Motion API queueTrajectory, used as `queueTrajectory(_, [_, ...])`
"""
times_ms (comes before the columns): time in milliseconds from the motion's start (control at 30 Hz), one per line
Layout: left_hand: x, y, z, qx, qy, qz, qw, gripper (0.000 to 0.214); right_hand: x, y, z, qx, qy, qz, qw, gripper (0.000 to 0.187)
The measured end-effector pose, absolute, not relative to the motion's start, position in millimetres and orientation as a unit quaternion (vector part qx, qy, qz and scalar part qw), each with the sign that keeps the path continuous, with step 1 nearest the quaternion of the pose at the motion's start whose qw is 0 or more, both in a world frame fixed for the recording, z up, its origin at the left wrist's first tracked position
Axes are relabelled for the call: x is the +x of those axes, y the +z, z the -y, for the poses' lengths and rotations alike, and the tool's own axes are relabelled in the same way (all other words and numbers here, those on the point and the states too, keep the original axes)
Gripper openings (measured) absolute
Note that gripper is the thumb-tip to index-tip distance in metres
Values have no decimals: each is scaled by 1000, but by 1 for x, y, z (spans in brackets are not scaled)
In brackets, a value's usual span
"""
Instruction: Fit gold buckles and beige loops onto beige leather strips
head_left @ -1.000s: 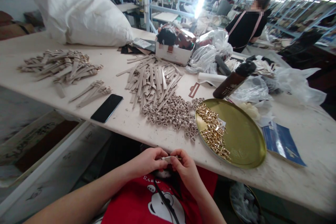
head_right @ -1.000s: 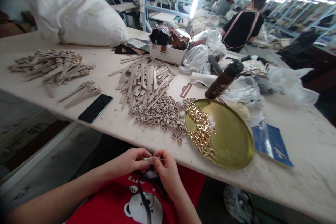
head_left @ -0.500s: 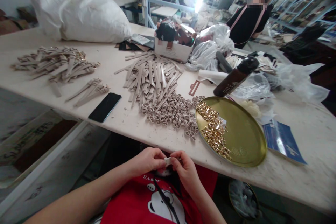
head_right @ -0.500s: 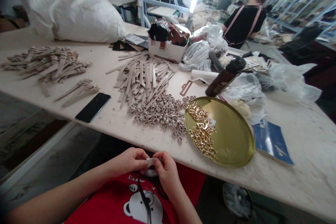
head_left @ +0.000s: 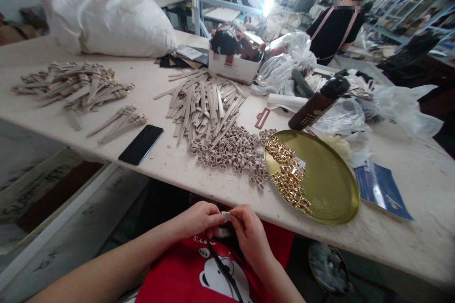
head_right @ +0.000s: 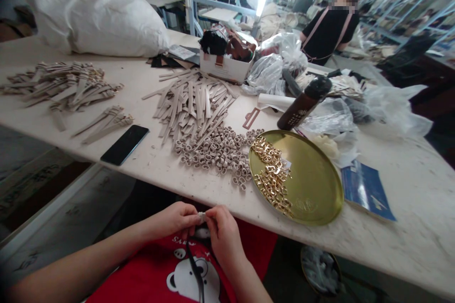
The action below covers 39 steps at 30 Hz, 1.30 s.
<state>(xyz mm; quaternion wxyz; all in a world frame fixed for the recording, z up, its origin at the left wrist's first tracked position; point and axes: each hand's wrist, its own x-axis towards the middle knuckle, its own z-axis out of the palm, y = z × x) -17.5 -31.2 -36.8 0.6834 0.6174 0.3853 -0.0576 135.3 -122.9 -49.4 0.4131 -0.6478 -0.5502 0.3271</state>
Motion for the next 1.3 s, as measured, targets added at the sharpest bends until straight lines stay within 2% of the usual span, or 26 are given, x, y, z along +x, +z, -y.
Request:
queueTrajectory(267, [-17,-22,36,682,-46,-379,624,36,132,-51,128,-648,430,472,414,11])
queueTrajectory(433, [-19,-20,35,671,-50,-382,634,38,131,-49,124,-662,356,506,424,7])
queueTrajectory(633, [-23,-28,36,656,-53,-381,649,48,131,-49,124,-660,363,513,413,7])
queueTrajectory(867, [-19,-20,32,739,-56,-371,559,41,139,-49,124,-628,357,578,379,8])
queueTrajectory(1300, [-16,-34,28,735,-85,-370,561,33,143,-48,115,-616,365,625,311,18])
